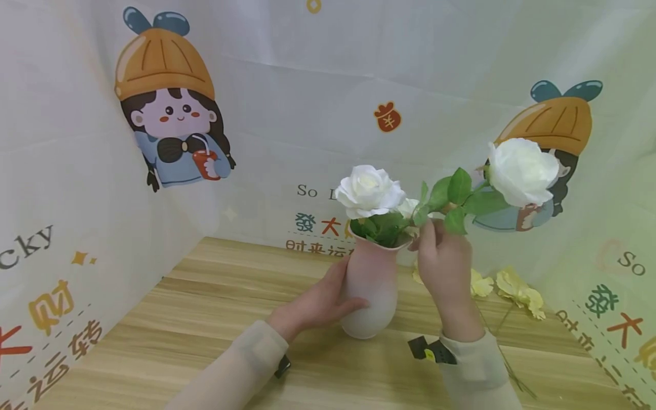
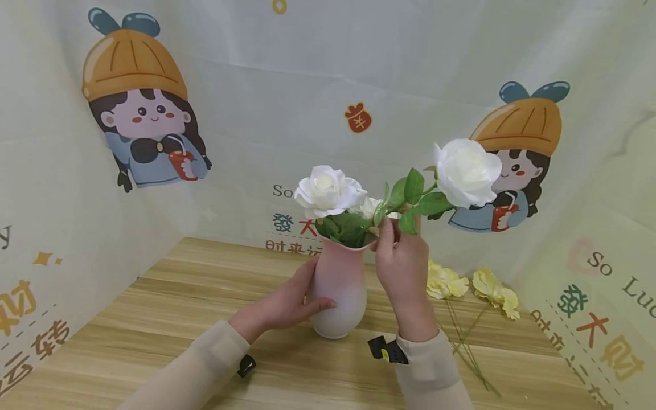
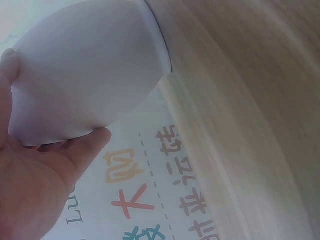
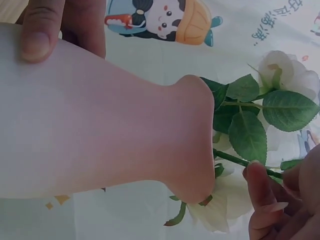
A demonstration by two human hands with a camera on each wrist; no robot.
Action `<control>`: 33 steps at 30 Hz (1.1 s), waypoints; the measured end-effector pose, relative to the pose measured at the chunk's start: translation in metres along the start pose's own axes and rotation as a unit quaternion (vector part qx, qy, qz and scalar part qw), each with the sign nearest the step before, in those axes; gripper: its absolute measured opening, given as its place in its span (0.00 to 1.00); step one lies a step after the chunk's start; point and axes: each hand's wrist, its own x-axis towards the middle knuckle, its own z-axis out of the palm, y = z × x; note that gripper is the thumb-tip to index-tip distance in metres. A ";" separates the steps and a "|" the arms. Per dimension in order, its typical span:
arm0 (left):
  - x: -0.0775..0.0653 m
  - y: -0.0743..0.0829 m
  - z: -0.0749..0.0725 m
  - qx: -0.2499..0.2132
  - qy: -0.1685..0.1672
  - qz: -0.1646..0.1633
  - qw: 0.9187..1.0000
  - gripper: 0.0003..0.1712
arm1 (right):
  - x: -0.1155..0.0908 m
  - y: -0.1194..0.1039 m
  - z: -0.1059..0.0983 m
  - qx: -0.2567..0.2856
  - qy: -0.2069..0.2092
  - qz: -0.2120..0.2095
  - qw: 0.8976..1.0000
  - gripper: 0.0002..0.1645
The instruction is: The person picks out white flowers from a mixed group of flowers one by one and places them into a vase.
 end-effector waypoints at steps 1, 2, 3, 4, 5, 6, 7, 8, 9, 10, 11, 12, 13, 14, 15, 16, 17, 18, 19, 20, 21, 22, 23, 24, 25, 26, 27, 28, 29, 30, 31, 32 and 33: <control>0.000 0.000 0.000 0.001 0.001 0.000 1.000 0.59 | 0.000 0.000 0.000 0.007 0.006 -0.005 1.000 0.12; 0.000 0.000 0.000 0.000 0.001 0.000 1.000 0.59 | 0.000 -0.001 0.000 0.016 0.012 -0.008 1.000 0.13; 0.000 0.000 0.000 0.000 0.001 0.000 1.000 0.59 | 0.000 -0.001 0.000 0.023 0.018 -0.011 1.000 0.13; 0.000 0.000 0.000 0.000 0.001 0.000 1.000 0.59 | 0.001 -0.001 0.000 0.033 0.024 -0.014 0.999 0.12; 0.000 0.000 0.000 0.000 0.001 0.000 1.000 0.59 | 0.001 -0.001 0.000 0.040 0.030 -0.016 0.999 0.13; 0.000 0.000 0.000 0.001 0.002 0.001 1.000 0.59 | 0.000 -0.001 0.000 0.051 0.036 -0.013 0.998 0.13; 0.000 0.000 0.000 0.001 0.002 0.001 1.000 0.59 | 0.000 -0.001 -0.001 0.060 0.042 -0.012 0.997 0.14; 0.000 0.000 0.000 0.001 0.002 0.002 1.000 0.59 | -0.001 -0.001 -0.001 0.069 0.047 -0.010 0.996 0.16; 0.000 0.000 0.000 0.002 0.002 0.003 1.000 0.59 | -0.001 -0.001 -0.002 0.069 0.053 -0.009 0.996 0.18; 0.001 0.000 0.000 0.002 0.002 0.004 1.000 0.59 | -0.002 -0.001 -0.003 0.075 0.059 -0.010 0.995 0.18; 0.001 0.000 0.000 0.001 0.002 0.005 1.000 0.59 | -0.002 -0.001 -0.004 0.081 0.063 -0.013 0.995 0.20; 0.001 0.000 0.000 0.001 0.001 0.006 1.000 0.59 | -0.002 -0.001 -0.005 0.086 0.066 -0.016 0.994 0.20; 0.001 0.000 0.000 -0.001 0.001 0.006 1.000 0.59 | -0.003 -0.002 -0.006 0.086 0.068 -0.021 0.994 0.21; 0.001 0.000 0.000 -0.002 0.001 0.008 1.000 0.59 | -0.002 -0.002 -0.007 0.085 0.068 -0.028 0.994 0.20; 0.001 0.000 0.000 -0.003 0.000 0.008 1.000 0.59 | -0.002 -0.002 -0.008 0.077 0.068 -0.033 0.994 0.19; 0.001 0.000 0.000 -0.004 0.000 0.008 1.000 0.59 | -0.001 -0.003 -0.008 0.073 0.064 -0.037 0.995 0.18; 0.001 -0.001 0.000 -0.004 0.000 0.008 1.000 0.59 | -0.002 -0.003 -0.008 0.061 0.059 -0.037 0.996 0.18; 0.001 -0.001 0.000 -0.004 0.000 0.007 1.000 0.59 | -0.002 -0.003 -0.008 0.053 0.051 -0.033 0.997 0.18; 0.001 -0.001 0.000 -0.004 0.000 0.006 1.000 0.59 | -0.002 -0.002 -0.007 0.036 0.041 -0.030 0.998 0.17; 0.000 -0.001 0.000 -0.004 0.000 0.006 1.000 0.59 | -0.003 -0.002 -0.006 0.018 0.028 -0.025 0.999 0.16; 0.000 -0.001 0.000 -0.004 0.000 0.004 1.000 0.59 | -0.004 -0.001 -0.005 -0.001 0.015 -0.021 1.000 0.16; 0.000 -0.001 0.000 -0.005 0.000 0.003 1.000 0.59 | -0.005 0.000 -0.003 -0.015 0.001 -0.019 1.000 0.15; 0.000 0.000 0.000 -0.005 0.000 0.004 1.000 0.59 | -0.006 0.001 -0.001 -0.029 -0.010 -0.022 0.999 0.14; 0.000 0.000 0.000 -0.005 0.000 0.003 1.000 0.59 | -0.007 0.001 0.001 -0.039 -0.020 -0.028 0.999 0.14; 0.000 0.000 0.000 -0.005 0.001 0.004 1.000 0.59 | -0.008 0.003 0.003 -0.052 -0.029 -0.038 0.997 0.13; 0.000 0.000 0.000 -0.005 0.001 0.005 1.000 0.59 | -0.008 0.003 0.005 -0.061 -0.037 -0.046 0.996 0.13; 0.000 0.001 0.000 -0.003 0.002 0.006 1.000 0.59 | -0.008 0.004 0.007 -0.070 -0.045 -0.051 0.995 0.13; 0.000 0.001 0.000 -0.002 0.003 0.009 1.000 0.59 | -0.008 0.003 0.008 -0.079 -0.055 -0.050 0.994 0.13; 0.000 0.001 0.000 -0.001 0.004 0.010 1.000 0.59 | -0.009 0.003 0.009 -0.088 -0.066 -0.046 0.993 0.13; 0.000 0.001 0.000 0.000 0.004 0.011 1.000 0.58 | -0.009 0.003 0.010 -0.096 -0.081 -0.035 0.991 0.13; 0.000 0.002 0.000 0.001 0.004 0.011 1.000 0.58 | -0.010 0.003 0.010 -0.104 -0.097 -0.021 0.990 0.12; -0.001 0.002 0.000 0.001 0.004 0.009 1.000 0.58 | -0.010 0.002 0.010 -0.111 -0.113 -0.005 0.987 0.12; -0.001 0.002 0.000 0.001 0.002 0.007 1.000 0.58 | -0.011 0.001 0.010 -0.115 -0.128 0.014 0.985 0.09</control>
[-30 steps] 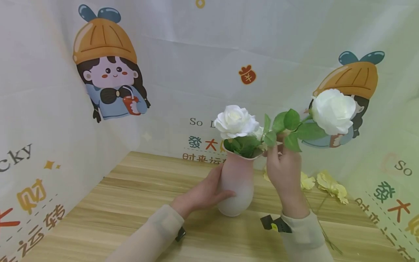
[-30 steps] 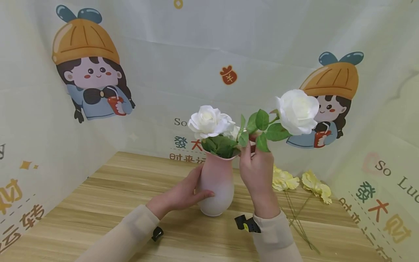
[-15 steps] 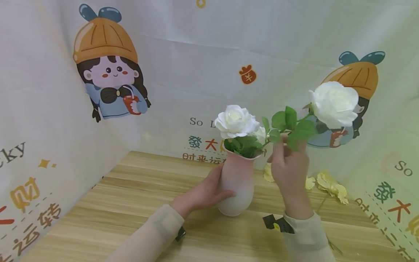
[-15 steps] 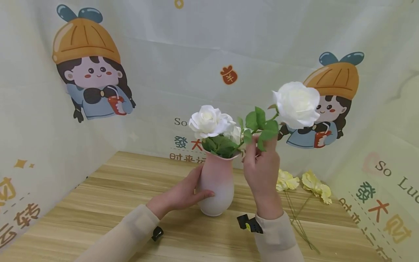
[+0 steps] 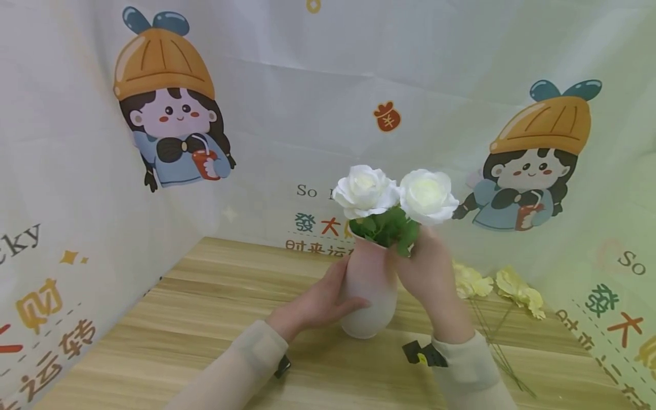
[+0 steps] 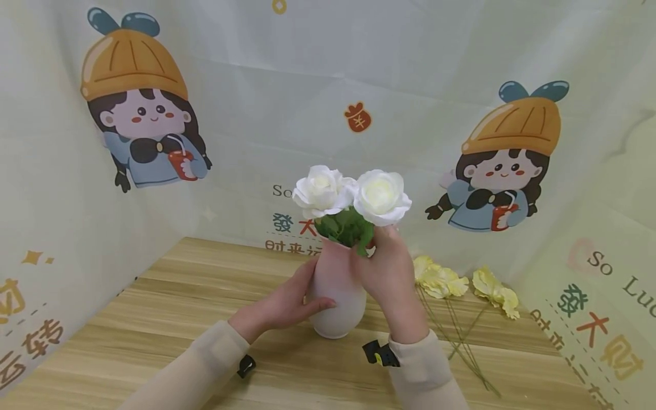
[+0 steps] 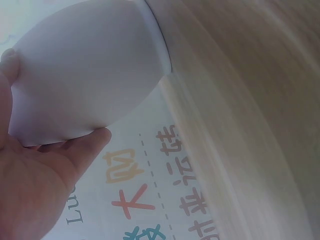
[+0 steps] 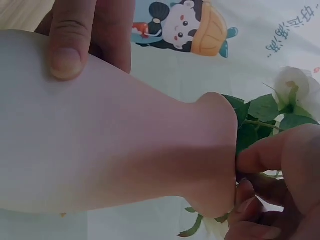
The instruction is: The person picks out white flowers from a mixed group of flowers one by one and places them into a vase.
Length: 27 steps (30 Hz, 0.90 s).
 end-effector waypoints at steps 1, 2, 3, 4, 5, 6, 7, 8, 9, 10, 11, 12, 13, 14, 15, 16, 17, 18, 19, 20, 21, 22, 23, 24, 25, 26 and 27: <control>0.000 0.000 0.000 -0.001 -0.002 -0.003 1.000 0.58 | 0.000 0.000 0.000 -0.003 -0.014 0.013 1.000 0.07; 0.000 0.000 0.000 -0.001 -0.005 -0.007 1.000 0.59 | -0.001 0.000 -0.001 -0.001 -0.027 0.025 0.999 0.06; -0.001 0.000 -0.001 -0.002 -0.007 -0.010 1.000 0.59 | -0.001 0.000 -0.003 0.004 -0.039 0.033 0.999 0.05; -0.001 0.000 -0.001 -0.003 -0.009 -0.013 1.000 0.59 | -0.001 0.000 -0.005 0.007 -0.049 0.037 0.998 0.04; -0.001 0.000 -0.001 -0.004 -0.011 -0.015 1.000 0.59 | -0.001 0.001 -0.007 0.013 -0.059 0.040 0.997 0.05; -0.001 0.000 -0.001 -0.005 -0.012 -0.017 1.000 0.59 | -0.001 0.002 -0.009 0.024 -0.065 0.034 0.997 0.05; -0.001 0.000 -0.001 -0.005 -0.012 -0.019 1.000 0.59 | 0.001 0.003 -0.011 0.039 -0.069 0.025 0.997 0.05; -0.001 0.000 -0.001 -0.006 -0.012 -0.019 1.000 0.59 | 0.001 0.003 -0.014 0.051 -0.073 0.016 0.996 0.07; -0.001 0.000 -0.001 -0.006 -0.012 -0.018 1.000 0.59 | 0.002 0.004 -0.017 0.056 -0.077 0.009 0.995 0.10; -0.001 0.001 -0.002 -0.005 -0.011 -0.018 1.000 0.59 | 0.002 0.004 -0.020 0.061 -0.082 0.005 0.995 0.13; -0.001 0.001 -0.002 -0.005 -0.010 -0.018 1.000 0.59 | 0.002 0.004 -0.023 0.067 -0.087 0.001 0.994 0.18; -0.001 0.001 -0.002 -0.005 -0.010 -0.017 1.000 0.59 | 0.002 0.004 -0.027 0.074 -0.091 -0.002 0.993 0.23; -0.001 0.001 -0.002 -0.005 -0.009 -0.017 1.000 0.59 | 0.002 0.002 -0.031 0.079 -0.092 -0.004 0.993 0.25; -0.001 0.001 -0.002 -0.005 -0.009 -0.016 1.000 0.59 | 0.001 0.001 -0.035 0.079 -0.093 -0.001 0.993 0.26; 0.000 0.001 -0.002 -0.005 -0.009 -0.016 1.000 0.59 | 0.001 0.000 -0.039 0.084 -0.093 0.001 0.992 0.27; 0.000 0.001 -0.002 -0.004 -0.009 -0.016 1.000 0.59 | 0.001 -0.001 -0.043 0.096 -0.089 0.000 0.991 0.27; 0.000 0.001 -0.002 -0.005 -0.009 -0.016 1.000 0.59 | 0.001 -0.003 -0.045 0.112 -0.081 -0.005 0.990 0.27; 0.001 0.001 -0.002 -0.005 -0.009 -0.016 1.000 0.59 | 0.002 -0.004 -0.048 0.123 -0.069 -0.010 0.990 0.26; 0.001 0.001 -0.002 -0.005 -0.008 -0.016 1.000 0.59 | 0.002 -0.006 -0.050 0.137 -0.056 -0.012 0.989 0.26; 0.001 0.001 -0.002 -0.006 -0.007 -0.017 1.000 0.59 | 0.001 -0.007 -0.051 0.144 -0.044 -0.004 0.989 0.25; 0.001 0.001 -0.002 -0.006 -0.007 -0.018 1.000 0.59 | 0.001 -0.008 -0.052 0.153 -0.031 -0.001 0.988 0.25; 0.001 0.001 -0.002 -0.007 -0.007 -0.020 1.000 0.59 | 0.001 -0.009 -0.053 0.158 -0.018 0.004 0.987 0.25; 0.002 0.001 -0.002 -0.008 -0.008 -0.022 1.000 0.59 | 0.000 -0.009 -0.054 0.162 -0.008 0.011 0.987 0.24; 0.001 0.001 -0.001 -0.008 -0.009 -0.024 1.000 0.59 | -0.001 -0.010 -0.055 0.157 0.001 0.020 0.987 0.24; 0.001 0.001 -0.001 -0.010 -0.010 -0.026 1.000 0.59 | -0.002 -0.010 -0.055 0.154 0.007 0.025 0.988 0.23; 0.001 0.000 -0.001 -0.011 -0.010 -0.026 1.000 0.59 | -0.003 -0.010 -0.055 0.149 0.010 0.028 0.988 0.22; 0.001 0.000 -0.001 -0.010 -0.010 -0.025 1.000 0.59 | -0.003 -0.010 -0.054 0.147 0.011 0.028 0.989 0.21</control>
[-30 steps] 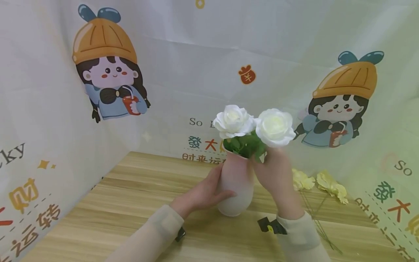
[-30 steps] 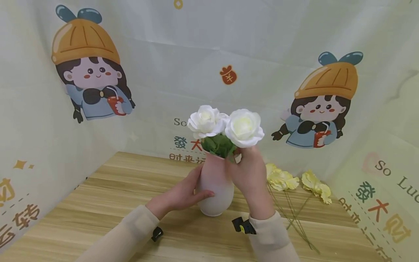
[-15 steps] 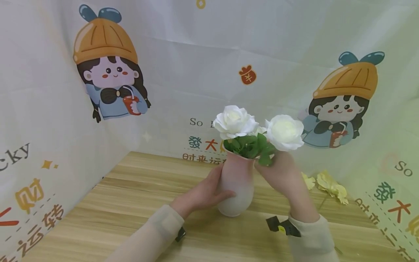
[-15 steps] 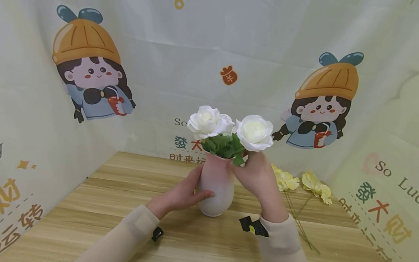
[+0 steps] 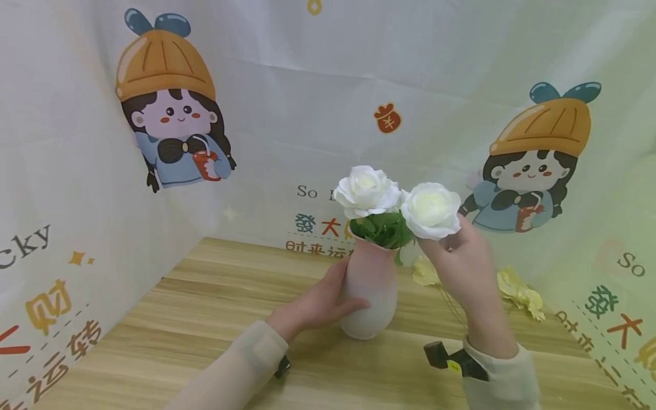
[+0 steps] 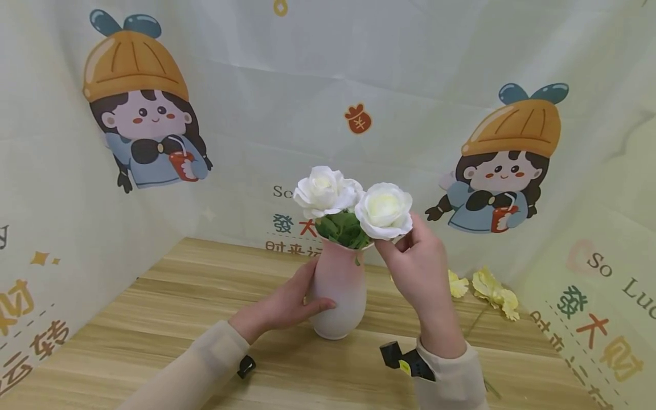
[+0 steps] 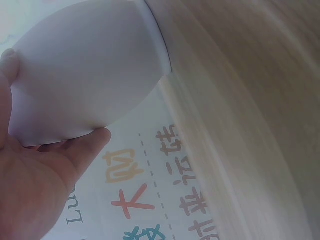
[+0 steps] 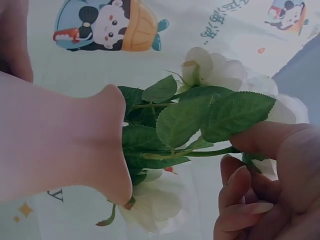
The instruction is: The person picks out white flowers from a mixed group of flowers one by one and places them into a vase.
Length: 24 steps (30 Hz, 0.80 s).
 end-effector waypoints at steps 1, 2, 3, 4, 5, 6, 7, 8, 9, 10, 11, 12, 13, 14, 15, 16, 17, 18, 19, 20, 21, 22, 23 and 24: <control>0.000 0.000 0.000 0.001 0.001 0.002 1.000 0.59 | 0.000 0.001 0.001 -0.002 0.001 0.000 1.000 0.19; 0.000 0.000 0.000 0.001 0.003 0.005 1.000 0.59 | 0.000 0.002 0.002 -0.007 0.004 -0.002 1.000 0.18; 0.000 0.000 0.001 0.002 0.005 0.008 1.000 0.59 | 0.000 0.003 0.003 -0.014 0.007 -0.005 1.000 0.17; 0.000 0.000 0.001 0.003 0.007 0.012 1.000 0.58 | 0.000 0.004 0.005 -0.015 0.010 -0.009 1.000 0.16; 0.000 0.000 0.001 0.004 0.009 0.015 1.000 0.58 | 0.000 0.004 0.006 -0.015 0.015 -0.012 1.000 0.16; 0.000 0.000 0.001 0.005 0.009 0.017 1.000 0.58 | 0.001 0.005 0.007 -0.016 0.020 -0.016 1.000 0.15; 0.000 0.000 0.001 0.005 0.009 0.020 1.000 0.58 | 0.001 0.006 0.008 -0.017 0.026 -0.021 0.999 0.15; 0.000 0.000 0.001 0.005 0.009 0.022 1.000 0.58 | 0.001 0.006 0.009 -0.023 0.034 -0.024 0.999 0.15; 0.000 0.000 0.001 0.005 0.009 0.024 1.000 0.58 | 0.001 0.006 0.009 -0.025 0.040 -0.028 0.998 0.14; 0.000 0.000 0.001 0.007 0.010 0.026 1.000 0.58 | 0.001 0.007 0.010 -0.030 0.045 -0.031 0.998 0.14; 0.000 0.000 0.001 0.007 0.010 0.028 1.000 0.58 | 0.001 0.008 0.011 -0.036 0.049 -0.032 0.998 0.13; 0.000 0.001 0.000 0.006 0.010 0.028 1.000 0.58 | 0.001 0.009 0.013 -0.043 0.049 -0.033 0.997 0.12; 0.000 0.001 0.000 0.007 0.010 0.029 1.000 0.58 | 0.001 0.009 0.014 -0.051 0.049 -0.033 0.997 0.11; 0.000 0.001 0.001 0.006 0.010 0.028 1.000 0.58 | 0.002 0.010 0.016 -0.056 0.048 -0.031 0.997 0.11; 0.000 0.001 0.001 0.005 0.010 0.025 1.000 0.58 | 0.002 0.011 0.018 -0.058 0.046 -0.030 0.997 0.11; 0.000 0.001 0.001 0.005 0.009 0.024 1.000 0.58 | 0.002 0.012 0.019 -0.058 0.043 -0.027 0.997 0.11; 0.000 0.001 0.001 0.004 0.008 0.022 1.000 0.58 | 0.002 0.013 0.020 -0.057 0.041 -0.024 0.997 0.12; 0.000 0.001 0.001 0.004 0.008 0.020 1.000 0.58 | 0.002 0.013 0.021 -0.053 0.042 -0.022 0.997 0.13; 0.000 0.001 0.002 0.005 0.007 0.020 1.000 0.59 | 0.001 0.014 0.022 -0.053 0.045 -0.020 0.997 0.13; 0.000 0.001 0.002 0.005 0.007 0.021 1.000 0.59 | 0.002 0.015 0.023 -0.051 0.051 -0.019 0.997 0.12; 0.000 0.001 0.002 0.006 0.007 0.020 1.000 0.59 | 0.002 0.015 0.024 -0.051 0.056 -0.021 0.997 0.12; 0.000 0.001 0.002 0.006 0.008 0.021 1.000 0.59 | 0.002 0.016 0.025 -0.049 0.060 -0.024 0.997 0.11; 0.000 0.001 0.002 0.004 0.008 0.021 1.000 0.59 | 0.002 0.017 0.026 -0.045 0.064 -0.028 0.997 0.11; 0.000 0.001 0.002 0.004 0.008 0.020 1.000 0.59 | 0.003 0.018 0.027 -0.043 0.067 -0.032 0.996 0.10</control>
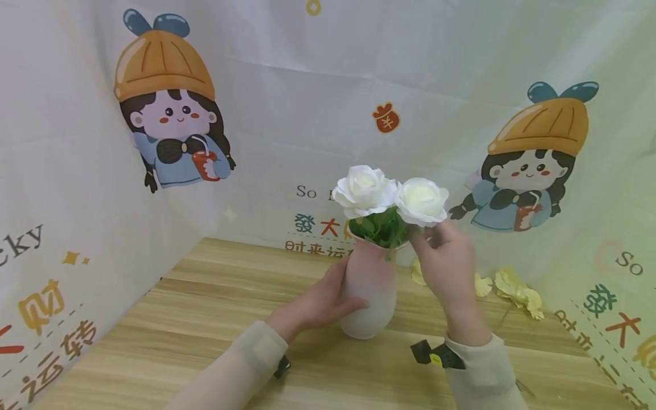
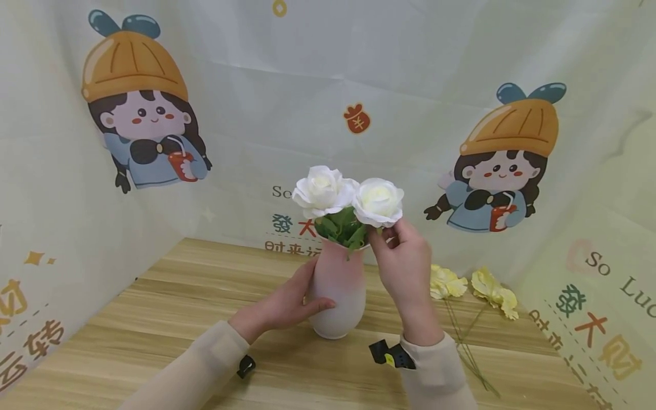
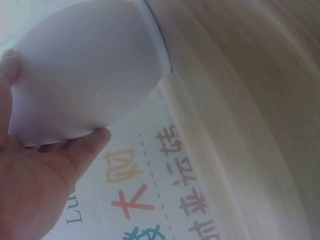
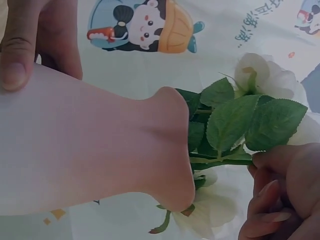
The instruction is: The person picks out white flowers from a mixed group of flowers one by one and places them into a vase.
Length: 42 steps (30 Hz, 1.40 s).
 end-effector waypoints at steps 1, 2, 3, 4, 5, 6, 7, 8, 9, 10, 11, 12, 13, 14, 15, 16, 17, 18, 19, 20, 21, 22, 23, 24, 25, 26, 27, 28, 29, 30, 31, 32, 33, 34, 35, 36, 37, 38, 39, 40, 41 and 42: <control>0.000 0.000 0.000 0.000 0.000 0.000 1.000 0.59 | 0.000 0.001 0.001 0.002 0.003 -0.003 1.000 0.10; 0.000 0.000 0.000 -0.001 0.000 -0.002 1.000 0.59 | 0.001 0.001 0.002 0.006 0.006 -0.006 1.000 0.10; 0.000 0.000 0.000 -0.001 -0.001 -0.004 1.000 0.59 | 0.001 0.002 0.003 0.008 0.009 -0.008 1.000 0.10; 0.000 -0.001 0.000 -0.001 -0.001 -0.004 1.000 0.59 | 0.001 0.002 0.004 0.011 0.011 -0.008 1.000 0.10; 0.000 -0.001 0.000 0.000 -0.003 -0.005 1.000 0.59 | 0.001 0.003 0.004 0.011 0.013 -0.006 1.000 0.10; 0.000 -0.001 0.000 0.001 -0.003 -0.006 1.000 0.59 | 0.001 0.003 0.004 0.009 0.016 -0.005 1.000 0.10; 0.000 -0.001 0.000 0.002 -0.003 -0.006 1.000 0.59 | 0.001 0.003 0.005 0.008 0.019 -0.006 1.000 0.09; -0.001 -0.001 0.000 0.002 -0.004 -0.006 1.000 0.59 | 0.001 0.003 0.005 0.008 0.023 -0.008 1.000 0.09; -0.001 -0.001 0.000 0.003 -0.004 -0.006 1.000 0.59 | 0.001 0.003 0.006 0.008 0.028 -0.011 1.000 0.09; -0.001 -0.001 0.000 0.005 -0.003 -0.005 1.000 0.59 | 0.001 0.003 0.007 0.009 0.032 -0.015 0.999 0.08; -0.001 -0.001 0.000 0.006 -0.004 -0.006 1.000 0.59 | 0.001 0.004 0.008 0.008 0.036 -0.023 0.999 0.07; -0.001 0.000 -0.001 0.008 -0.002 -0.005 1.000 0.59 | 0.001 0.004 0.009 0.009 0.039 -0.032 0.999 0.06; -0.001 0.000 0.000 0.010 -0.002 -0.006 1.000 0.59 | 0.001 0.005 0.011 0.008 0.042 -0.038 0.998 0.04; -0.001 0.000 0.000 0.010 -0.001 -0.007 1.000 0.59 | 0.000 0.006 0.012 0.008 0.042 -0.045 0.998 0.03; -0.001 0.000 0.000 0.010 -0.001 -0.007 1.000 0.59 | 0.000 0.007 0.014 0.006 0.043 -0.049 0.998 0.03; -0.002 -0.001 0.000 0.010 0.000 -0.007 1.000 0.59 | 0.000 0.008 0.016 0.003 0.041 -0.052 0.998 0.03; -0.002 -0.001 0.000 0.011 -0.001 -0.008 1.000 0.59 | 0.000 0.009 0.017 -0.002 0.039 -0.053 0.998 0.03; -0.002 -0.001 0.000 0.010 -0.001 -0.007 1.000 0.59 | -0.001 0.010 0.018 -0.004 0.038 -0.050 0.998 0.03; -0.002 -0.001 0.000 0.010 -0.001 -0.007 1.000 0.59 | -0.001 0.010 0.018 -0.009 0.037 -0.047 0.998 0.03; -0.001 -0.001 0.001 0.010 -0.001 -0.005 1.000 0.59 | -0.001 0.011 0.018 -0.013 0.036 -0.044 0.998 0.04; -0.001 -0.001 0.001 0.010 -0.001 -0.002 1.000 0.59 | -0.001 0.011 0.018 -0.017 0.036 -0.041 0.998 0.04; -0.001 -0.001 0.001 0.011 0.000 0.000 1.000 0.59 | -0.001 0.012 0.017 -0.019 0.034 -0.038 0.999 0.04; 0.000 -0.001 0.001 0.012 0.000 0.001 1.000 0.59 | -0.001 0.012 0.017 -0.020 0.033 -0.035 0.999 0.05; 0.000 -0.001 0.001 0.013 0.001 0.001 1.000 0.59 | -0.001 0.013 0.017 -0.020 0.032 -0.032 0.999 0.06; 0.000 -0.001 0.001 0.014 0.001 0.001 1.000 0.59 | -0.001 0.013 0.016 -0.023 0.030 -0.027 0.999 0.07; 0.000 -0.001 0.001 0.014 0.001 -0.001 1.000 0.59 | -0.001 0.014 0.016 -0.024 0.027 -0.023 0.999 0.08; 0.000 -0.001 0.001 0.013 0.000 -0.003 1.000 0.59 | -0.001 0.015 0.016 -0.025 0.024 -0.017 0.999 0.09; 0.000 -0.001 0.001 0.013 0.000 -0.006 1.000 0.59 | -0.001 0.016 0.016 -0.025 0.021 -0.010 0.999 0.10; -0.001 0.000 0.001 0.011 -0.001 -0.008 1.000 0.59 | -0.001 0.017 0.016 -0.026 0.019 -0.002 0.999 0.11; -0.001 0.000 0.001 0.010 -0.001 -0.009 1.000 0.59 | -0.001 0.018 0.015 -0.027 0.016 0.005 1.000 0.12; -0.001 0.000 0.001 0.008 -0.002 -0.009 1.000 0.59 | -0.001 0.019 0.015 -0.026 0.014 0.011 0.999 0.13; -0.001 0.000 0.001 0.006 -0.002 -0.009 1.000 0.58 | -0.001 0.020 0.014 -0.025 0.012 0.016 0.999 0.13; -0.001 0.000 0.000 0.006 -0.001 -0.007 1.000 0.58 | 0.000 0.020 0.014 -0.024 0.011 0.020 0.999 0.14; -0.001 0.000 0.000 0.005 0.000 -0.006 1.000 0.58 | 0.000 0.021 0.014 -0.023 0.010 0.021 0.999 0.14; -0.001 0.000 0.000 0.005 0.001 -0.004 1.000 0.58 | 0.000 0.021 0.013 -0.024 0.009 0.020 0.999 0.14; -0.001 0.000 0.000 0.005 0.002 -0.002 1.000 0.58 | 0.000 0.020 0.013 -0.024 0.009 0.019 0.999 0.15; 0.000 -0.001 0.001 0.005 0.002 -0.002 1.000 0.57 | 0.000 0.020 0.013 -0.024 0.008 0.019 0.999 0.15; 0.000 -0.001 0.001 0.004 0.003 -0.002 1.000 0.57 | 0.001 0.020 0.013 -0.026 0.008 0.019 0.999 0.15; 0.000 -0.001 0.001 0.004 0.003 -0.002 1.000 0.57 | 0.001 0.019 0.013 -0.027 0.007 0.020 0.999 0.15; 0.001 -0.002 0.001 0.003 0.002 -0.004 1.000 0.57 | 0.001 0.019 0.013 -0.029 0.006 0.023 0.999 0.15; 0.001 -0.002 0.001 0.002 0.001 -0.006 1.000 0.58 | 0.001 0.019 0.013 -0.032 0.007 0.027 0.999 0.15; 0.001 -0.002 0.001 0.001 -0.001 -0.009 1.000 0.58 | 0.001 0.019 0.013 -0.032 0.009 0.030 0.999 0.15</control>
